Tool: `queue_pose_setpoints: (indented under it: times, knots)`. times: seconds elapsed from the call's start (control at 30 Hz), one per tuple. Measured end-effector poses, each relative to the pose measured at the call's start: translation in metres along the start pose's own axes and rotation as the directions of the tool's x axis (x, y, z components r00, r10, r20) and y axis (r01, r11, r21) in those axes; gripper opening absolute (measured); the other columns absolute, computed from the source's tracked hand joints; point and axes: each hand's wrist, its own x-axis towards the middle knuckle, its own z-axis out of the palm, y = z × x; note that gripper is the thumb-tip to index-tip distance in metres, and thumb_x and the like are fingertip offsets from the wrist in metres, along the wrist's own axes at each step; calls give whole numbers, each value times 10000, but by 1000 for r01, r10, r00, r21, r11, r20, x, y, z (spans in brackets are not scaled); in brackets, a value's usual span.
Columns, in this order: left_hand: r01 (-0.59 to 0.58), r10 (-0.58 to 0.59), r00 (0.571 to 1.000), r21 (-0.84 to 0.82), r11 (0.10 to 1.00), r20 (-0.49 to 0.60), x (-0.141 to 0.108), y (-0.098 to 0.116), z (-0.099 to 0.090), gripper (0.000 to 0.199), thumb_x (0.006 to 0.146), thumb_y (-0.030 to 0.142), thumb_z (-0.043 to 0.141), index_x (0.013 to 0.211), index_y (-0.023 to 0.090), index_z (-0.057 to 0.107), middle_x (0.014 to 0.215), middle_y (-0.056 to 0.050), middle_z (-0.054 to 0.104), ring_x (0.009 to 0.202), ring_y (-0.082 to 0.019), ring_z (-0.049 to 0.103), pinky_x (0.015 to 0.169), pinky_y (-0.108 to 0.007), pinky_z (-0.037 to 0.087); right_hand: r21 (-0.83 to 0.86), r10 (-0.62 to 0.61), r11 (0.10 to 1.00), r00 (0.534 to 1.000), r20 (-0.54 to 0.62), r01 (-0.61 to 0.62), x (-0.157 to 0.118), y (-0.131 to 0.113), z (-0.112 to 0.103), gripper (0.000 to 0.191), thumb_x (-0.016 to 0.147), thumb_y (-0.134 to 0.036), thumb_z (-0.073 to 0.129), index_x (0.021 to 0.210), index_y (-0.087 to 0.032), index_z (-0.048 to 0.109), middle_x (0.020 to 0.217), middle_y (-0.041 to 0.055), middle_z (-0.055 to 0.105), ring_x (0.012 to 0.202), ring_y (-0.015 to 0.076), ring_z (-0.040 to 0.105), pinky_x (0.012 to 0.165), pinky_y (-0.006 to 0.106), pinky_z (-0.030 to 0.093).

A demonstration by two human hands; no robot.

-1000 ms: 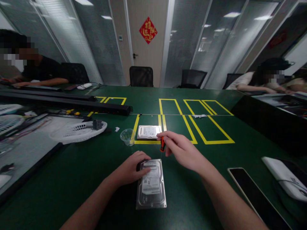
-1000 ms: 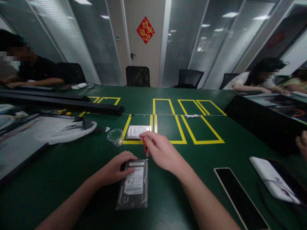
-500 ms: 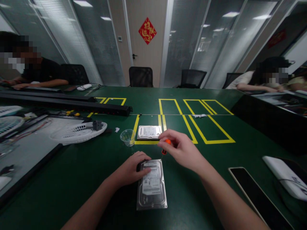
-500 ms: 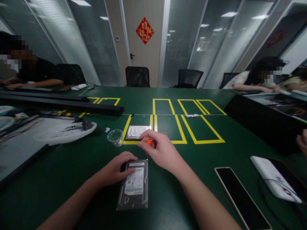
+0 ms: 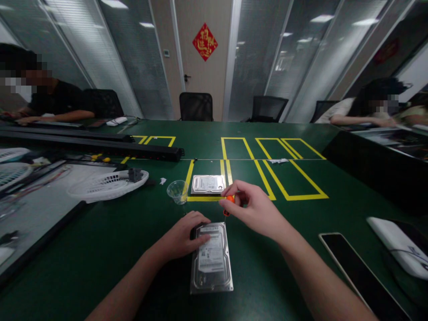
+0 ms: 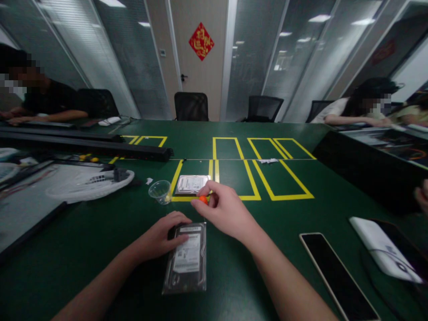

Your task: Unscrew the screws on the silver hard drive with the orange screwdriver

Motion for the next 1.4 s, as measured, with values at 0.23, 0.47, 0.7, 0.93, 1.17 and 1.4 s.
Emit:
queue_pose_setpoints:
  times: [0.23,0.47,0.7,0.93,1.17,1.4]
  knots:
    - [-2,2,1000,-7,1000,8,0,-1,0,281,951,329,669,1221,253,651,1186,-53,648,1094,-232,594,935,-369,491,54,-79,996,996,40,77,-2,0,1,95,943,-269,660,1013,-211,634,871,5,690,726,140,595,656,282,452]
    - [2,-2,1000,-5,1000,3,0,0,0,291,952,353,667,1222,247,655,1177,-60,650,1078,-234,598,930,-372,496,74,28,997,993,118,-37,-1,-3,-3,278,1064,-350,440,1156,-213,664,877,14,637,664,123,624,623,276,489]
    - [-4,4,1000,-4,1000,-8,0,-1,1,295,949,345,671,1226,246,651,1185,-62,652,1093,-239,596,945,-385,494,32,32,999,997,68,-34,-2,-4,-2,171,953,-364,645,960,-193,642,877,39,700,649,136,585,593,287,458]
    - [-10,10,1000,-6,1000,0,0,0,0,292,946,324,671,1224,237,647,1175,-65,647,1080,-235,590,937,-380,493,87,-45,995,998,34,42,-2,-4,1,82,947,-252,632,1011,-206,610,959,32,719,660,122,543,601,272,426]
    - [-22,23,1000,4,1000,-15,1,-2,2,295,931,303,687,1214,232,647,1152,-62,642,1060,-228,586,931,-373,483,27,25,999,993,113,-28,-1,0,-4,281,1053,-386,472,1068,-196,679,827,22,654,659,140,604,614,279,461]
    - [-10,10,1000,18,1000,-11,1,-1,1,288,933,312,685,1207,233,650,1152,-63,652,1053,-231,592,926,-372,485,21,45,999,995,91,-47,-1,0,-6,209,1019,-362,541,1071,-193,655,760,15,662,646,151,618,598,279,465]
